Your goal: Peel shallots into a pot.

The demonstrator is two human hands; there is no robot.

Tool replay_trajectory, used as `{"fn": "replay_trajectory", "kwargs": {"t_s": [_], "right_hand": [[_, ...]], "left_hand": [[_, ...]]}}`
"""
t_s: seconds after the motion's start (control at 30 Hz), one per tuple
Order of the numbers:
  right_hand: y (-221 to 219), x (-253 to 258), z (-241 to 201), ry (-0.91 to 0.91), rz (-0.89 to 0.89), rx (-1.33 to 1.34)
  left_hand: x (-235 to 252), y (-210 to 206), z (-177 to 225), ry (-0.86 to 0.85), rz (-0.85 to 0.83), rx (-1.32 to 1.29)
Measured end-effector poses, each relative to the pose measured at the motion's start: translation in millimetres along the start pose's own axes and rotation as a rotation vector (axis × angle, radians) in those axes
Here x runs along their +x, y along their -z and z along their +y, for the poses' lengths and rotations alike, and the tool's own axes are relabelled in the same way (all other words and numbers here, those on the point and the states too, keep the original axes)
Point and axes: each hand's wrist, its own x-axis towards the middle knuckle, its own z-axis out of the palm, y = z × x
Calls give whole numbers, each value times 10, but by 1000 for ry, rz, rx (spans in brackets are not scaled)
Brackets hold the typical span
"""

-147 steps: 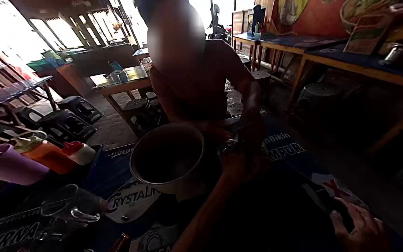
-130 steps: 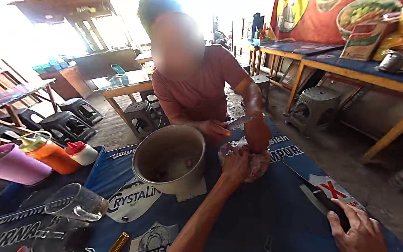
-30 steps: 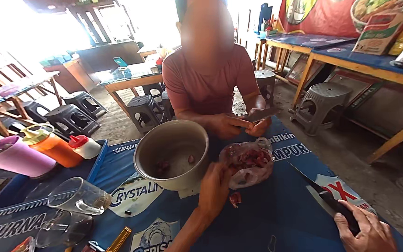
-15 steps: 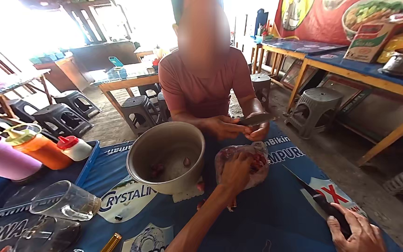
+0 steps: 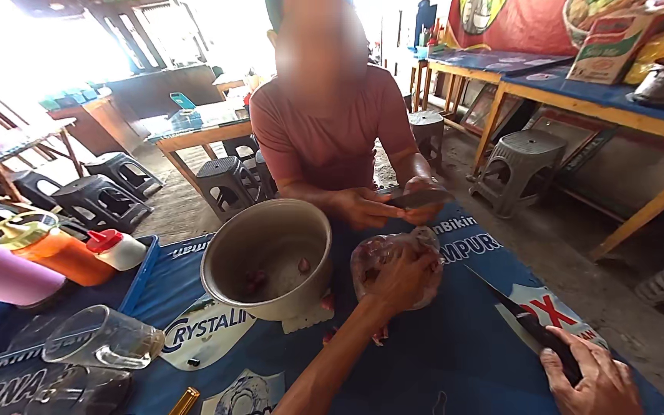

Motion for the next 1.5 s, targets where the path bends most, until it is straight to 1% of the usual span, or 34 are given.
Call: {"fn": "replay_trajectory", "kwargs": {"t_s": [0.07,0.2,0.37,0.47,0.6,0.67,0.73,0.9,1.07,1.13,1.23,1.3,1.37,1.4,1.5], "right_hand": [[3,8,-11,-4,1,8],[-2,-1,-20,-14,6,13],[-9,8,-7,-7,12,11],[-9,1,-4,-7,7,16],[-5,3,-11,-6,12,16],[-4,3,-13,-4,16,21],[-2,-8,-20,-8,18,25],[15,-23,-17,2,5,33],[33,-15,-20,-5,-12,42],[32,-16,-26,-5,-13,44],[41,-11,-33,-10,-27,40],[40,-16,-28,-4,-33,33],[47,-13,-35,-4,-30,32],[52,-7,-46,-4,-31,28],[55,-19,-91,-6,-42,16]], "left_hand": [[74,33,25,25,-97,21],[140,90,74,64,-147,32],[152,51,61,75,-134,1],[151,49,91,68,-76,-5],[132,193,250,206,-30,-3],[100,259,279,238,7,9],[36,301,234,196,50,28],[-291,340,18,90,61,-38],[-896,292,-183,-31,201,-207],[-1143,256,-313,-17,254,-240],[-1409,115,-442,15,344,-223],[-1529,-8,-475,22,445,-146],[-1588,-130,-446,48,581,2],[-1597,-189,-406,52,624,71],[-1579,-415,-251,85,615,215]]}}
